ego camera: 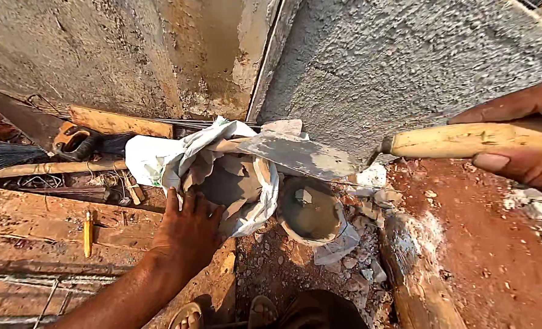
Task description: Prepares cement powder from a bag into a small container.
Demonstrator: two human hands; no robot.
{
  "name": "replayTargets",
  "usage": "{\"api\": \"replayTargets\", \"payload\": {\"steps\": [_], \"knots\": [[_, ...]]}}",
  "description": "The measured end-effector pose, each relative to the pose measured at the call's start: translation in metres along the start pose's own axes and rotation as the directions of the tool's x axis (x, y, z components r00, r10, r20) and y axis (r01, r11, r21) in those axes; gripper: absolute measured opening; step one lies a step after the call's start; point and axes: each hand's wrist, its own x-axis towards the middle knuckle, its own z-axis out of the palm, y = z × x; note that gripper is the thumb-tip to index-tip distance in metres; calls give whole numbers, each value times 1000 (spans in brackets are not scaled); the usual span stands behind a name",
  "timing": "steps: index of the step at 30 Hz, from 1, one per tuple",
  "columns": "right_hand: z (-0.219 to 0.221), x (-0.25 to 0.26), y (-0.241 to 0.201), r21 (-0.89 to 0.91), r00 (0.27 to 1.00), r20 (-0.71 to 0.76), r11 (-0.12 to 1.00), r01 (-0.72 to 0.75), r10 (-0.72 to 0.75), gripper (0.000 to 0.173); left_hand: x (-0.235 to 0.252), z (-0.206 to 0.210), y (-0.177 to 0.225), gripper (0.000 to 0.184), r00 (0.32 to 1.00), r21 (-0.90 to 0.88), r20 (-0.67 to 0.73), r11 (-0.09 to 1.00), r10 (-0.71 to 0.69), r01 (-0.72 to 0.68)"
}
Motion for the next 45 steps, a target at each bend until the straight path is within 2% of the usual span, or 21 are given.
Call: {"api": "replayTargets", "payload": {"steps": [1,2,3,4,6,9,11,12,13,15,17,19,21,23,25,27,31,34,39,45], "knots": [[3,5,-25,-126,995,98,992,24,-12,23,0,2,-1,72,1000,-9,-27,1000,-7,6],[5,12,-40,-259,962,242,947,190,-127,27,0,4,-1,74,999,-12,-51,1000,-14,13],[11,22,-51,-341,895,372,861,377,-245,33,-1,4,-3,78,998,-11,-59,1000,-26,25],[24,30,-61,-392,855,401,782,485,-329,36,-1,3,-4,84,998,-1,-56,999,-42,42],[47,42,-79,-442,828,406,710,549,-387,26,0,1,-7,96,994,23,-77,997,-74,76],[51,48,-93,-397,814,402,721,568,-420,23,2,-1,-14,112,983,-11,-132,991,-131,131],[36,45,-93,-320,800,399,750,579,-447,30,5,0,-22,124,976,-58,-143,985,-166,159],[24,43,-94,-254,798,437,794,552,-415,29,6,0,-26,129,973,-78,-146,983,-178,168],[17,40,-89,-196,828,399,846,497,-394,26,8,0,-29,134,969,-97,-160,980,-188,174],[14,26,-74,-10,944,180,959,282,-276,21,11,-2,-36,142,963,-128,-175,975,-205,184],[12,19,-54,177,981,48,968,177,-188,22,15,-5,-39,148,960,-140,-176,970,-219,196],[9,14,-43,240,989,60,964,115,-133,23,18,-4,-41,152,956,-148,-181,967,-231,206],[12,11,-52,206,986,112,973,99,-124,23,20,-2,-44,153,949,-174,-209,964,-234,199],[19,20,-69,28,953,268,990,140,-143,17,21,1,-48,157,938,-201,-255,962,-235,186],[30,38,-75,-147,833,482,912,383,-272,23,23,4,-51,160,929,-229,-283,957,-239,176],[58,46,-73,-240,810,458,827,508,-365,27,23,6,-52,161,924,-233,-295,956,-245,179],[115,61,-86,-371,818,499,782,500,-286,21,20,7,-51,161,918,-212,-310,959,-246,186],[146,66,-97,-415,836,460,760,501,-300,24,20,7,-51,160,917,-199,-312,961,-247,191],[173,63,-96,-440,840,319,717,541,-439,24,22,5,-53,160,917,-183,-298,959,-264,217],[189,67,-80,-469,872,154,743,478,-464,31,26,-3,-55,162,919,-166,-279,957,-279,239]]}}
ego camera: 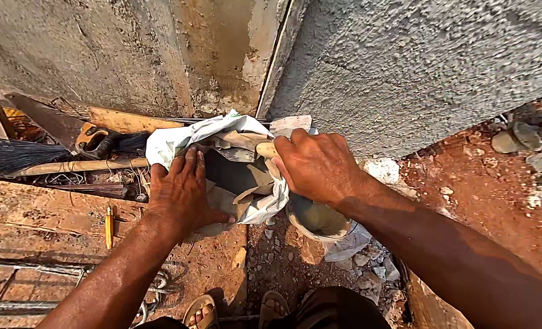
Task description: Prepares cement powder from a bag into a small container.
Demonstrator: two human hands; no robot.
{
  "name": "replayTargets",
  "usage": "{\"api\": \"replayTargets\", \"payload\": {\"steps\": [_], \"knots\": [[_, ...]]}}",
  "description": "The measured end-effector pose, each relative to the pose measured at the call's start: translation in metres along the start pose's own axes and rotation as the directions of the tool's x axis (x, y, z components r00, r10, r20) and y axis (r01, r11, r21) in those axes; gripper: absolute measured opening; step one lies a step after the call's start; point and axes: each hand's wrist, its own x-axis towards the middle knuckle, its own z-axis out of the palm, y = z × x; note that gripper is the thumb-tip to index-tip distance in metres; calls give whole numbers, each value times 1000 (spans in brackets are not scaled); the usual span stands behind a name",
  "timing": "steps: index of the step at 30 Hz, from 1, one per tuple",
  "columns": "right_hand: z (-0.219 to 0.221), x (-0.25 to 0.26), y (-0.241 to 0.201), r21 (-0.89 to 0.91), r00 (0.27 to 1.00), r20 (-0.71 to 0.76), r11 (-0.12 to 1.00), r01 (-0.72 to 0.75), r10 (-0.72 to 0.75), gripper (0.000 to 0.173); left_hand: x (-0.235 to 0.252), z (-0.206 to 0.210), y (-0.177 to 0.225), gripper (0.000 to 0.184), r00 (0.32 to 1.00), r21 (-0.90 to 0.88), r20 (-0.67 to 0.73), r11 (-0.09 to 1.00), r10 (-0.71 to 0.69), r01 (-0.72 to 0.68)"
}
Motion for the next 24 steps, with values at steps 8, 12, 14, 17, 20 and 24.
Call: {"api": "replayTargets", "payload": {"steps": [8,12,14,17,20,24], "knots": [[-14,-11,3,33,996,62,998,55,-57,25,0,5,5,161,1000,-20,-15,1000,15,-16],[-29,-26,-2,-7,982,69,984,178,-177,16,-4,6,8,158,999,-24,8,999,31,-31],[-27,-25,-5,-69,970,69,969,238,-233,16,-7,5,11,152,998,-11,4,998,60,-60],[-21,-20,-10,-163,942,66,928,335,-329,15,-12,3,15,142,997,11,9,997,83,-83],[-10,-20,-18,-234,923,82,893,384,-376,14,-15,3,16,134,997,19,24,997,79,-80],[5,-21,-30,-198,938,188,924,326,-290,13,-19,5,16,126,993,33,20,993,113,-114]]}}
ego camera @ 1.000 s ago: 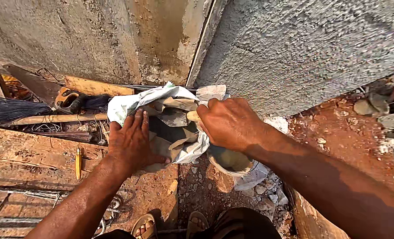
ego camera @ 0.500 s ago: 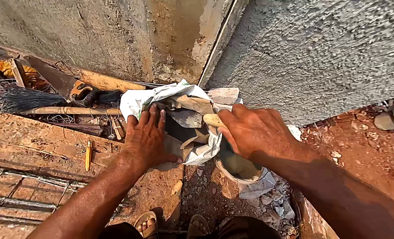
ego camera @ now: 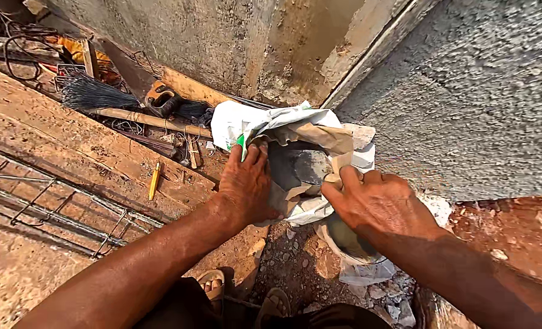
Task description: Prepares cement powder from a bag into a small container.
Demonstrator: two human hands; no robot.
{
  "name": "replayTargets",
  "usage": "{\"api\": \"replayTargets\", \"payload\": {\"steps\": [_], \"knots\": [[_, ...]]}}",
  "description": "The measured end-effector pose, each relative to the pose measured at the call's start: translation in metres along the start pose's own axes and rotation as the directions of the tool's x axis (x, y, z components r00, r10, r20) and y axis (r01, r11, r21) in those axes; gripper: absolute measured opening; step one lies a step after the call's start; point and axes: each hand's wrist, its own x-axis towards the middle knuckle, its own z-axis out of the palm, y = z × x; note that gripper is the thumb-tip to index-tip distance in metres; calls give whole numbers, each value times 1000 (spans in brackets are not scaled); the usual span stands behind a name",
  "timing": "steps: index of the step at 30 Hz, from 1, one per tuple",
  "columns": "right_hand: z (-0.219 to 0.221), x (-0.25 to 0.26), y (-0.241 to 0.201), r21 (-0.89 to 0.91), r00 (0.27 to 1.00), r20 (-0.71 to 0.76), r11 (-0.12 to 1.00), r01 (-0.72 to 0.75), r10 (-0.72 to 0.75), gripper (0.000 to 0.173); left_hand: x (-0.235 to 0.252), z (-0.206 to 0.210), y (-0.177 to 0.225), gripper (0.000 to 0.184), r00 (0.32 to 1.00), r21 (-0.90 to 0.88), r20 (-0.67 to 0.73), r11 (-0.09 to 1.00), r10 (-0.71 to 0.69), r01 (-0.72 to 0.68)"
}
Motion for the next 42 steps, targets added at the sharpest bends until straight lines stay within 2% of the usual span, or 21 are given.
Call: {"api": "replayTargets", "payload": {"steps": [1,3,4,8,11,14,18,19,21,26,30,32,34,37,42], "knots": [[3,5,-2,17,994,89,998,-60,58,16,0,-1,1,125,1000,2,16,1000,5,-5],[7,18,-5,36,936,314,984,-177,157,34,-2,-3,5,122,998,2,64,1000,16,-17],[9,25,-5,54,910,378,977,-205,170,36,-3,-4,5,121,997,3,76,1000,25,-25],[7,37,2,128,850,501,957,-261,165,18,-6,-3,4,113,995,-10,82,999,54,-53],[11,31,5,181,866,474,945,-272,158,17,-9,-5,3,108,993,-21,88,997,72,-71],[20,32,7,242,848,498,911,-334,179,23,-11,-6,4,97,990,-35,101,995,100,-97],[40,36,-12,394,837,497,799,-454,230,31,-12,-7,9,72,974,-71,143,984,175,-166],[37,32,-18,446,852,464,766,-462,244,31,-12,-7,12,67,969,-82,140,978,201,-191],[24,28,-19,494,841,491,722,-485,228,33,-12,-7,17,60,959,-87,137,968,247,-237],[41,32,-3,495,817,540,708,-503,203,28,-17,-4,23,61,937,-40,114,944,331,-328],[24,42,-21,586,812,532,589,-557,239,29,-18,-9,32,62,893,-54,252,927,373,-372],[36,52,-28,594,808,536,571,-566,244,27,-15,-10,36,64,881,-56,311,932,357,-358],[54,57,-24,559,771,596,573,-600,225,30,-14,-12,41,69,869,-41,357,936,342,-351],[54,44,-14,597,774,590,521,-610,229,32,-18,-17,39,78,871,-34,361,938,333,-345],[68,53,-27,663,783,554,420,-620,281,28,-21,-12,34,59,892,16,276,926,359,-378]]}}
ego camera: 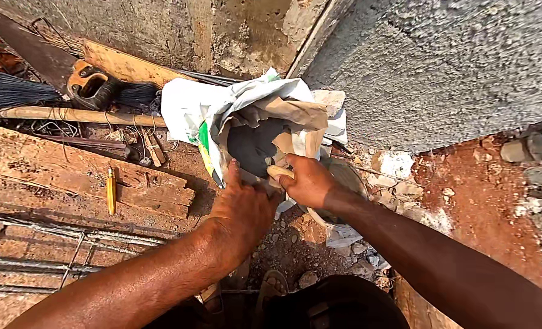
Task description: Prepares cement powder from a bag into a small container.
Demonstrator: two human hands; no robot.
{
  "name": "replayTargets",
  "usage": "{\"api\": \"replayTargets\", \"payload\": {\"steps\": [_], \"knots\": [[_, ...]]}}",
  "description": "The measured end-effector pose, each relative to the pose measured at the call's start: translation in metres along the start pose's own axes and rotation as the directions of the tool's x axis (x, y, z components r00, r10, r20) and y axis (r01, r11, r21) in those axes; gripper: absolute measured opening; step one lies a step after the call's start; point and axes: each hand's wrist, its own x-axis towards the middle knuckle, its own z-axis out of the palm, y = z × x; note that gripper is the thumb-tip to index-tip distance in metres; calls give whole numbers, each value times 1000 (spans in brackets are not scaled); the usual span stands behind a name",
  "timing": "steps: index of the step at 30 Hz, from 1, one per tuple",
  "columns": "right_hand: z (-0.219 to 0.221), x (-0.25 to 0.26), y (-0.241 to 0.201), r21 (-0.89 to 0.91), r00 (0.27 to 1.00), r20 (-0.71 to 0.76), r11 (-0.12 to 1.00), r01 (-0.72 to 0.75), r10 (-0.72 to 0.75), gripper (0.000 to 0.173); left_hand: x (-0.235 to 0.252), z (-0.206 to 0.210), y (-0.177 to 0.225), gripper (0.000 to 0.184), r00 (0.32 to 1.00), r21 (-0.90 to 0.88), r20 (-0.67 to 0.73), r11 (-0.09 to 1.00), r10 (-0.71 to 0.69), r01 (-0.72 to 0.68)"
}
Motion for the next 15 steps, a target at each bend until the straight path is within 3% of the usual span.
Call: {"api": "replayTargets", "payload": {"steps": [4,15], "knots": [[3,1,-3,77,1000,-8,997,12,-12,30,3,-5,5,53,1000,24,-5,1000,-5,5],[3,-39,26,235,986,-152,966,106,-72,34,-8,-3,0,69,1000,-14,6,1000,27,-27]]}}
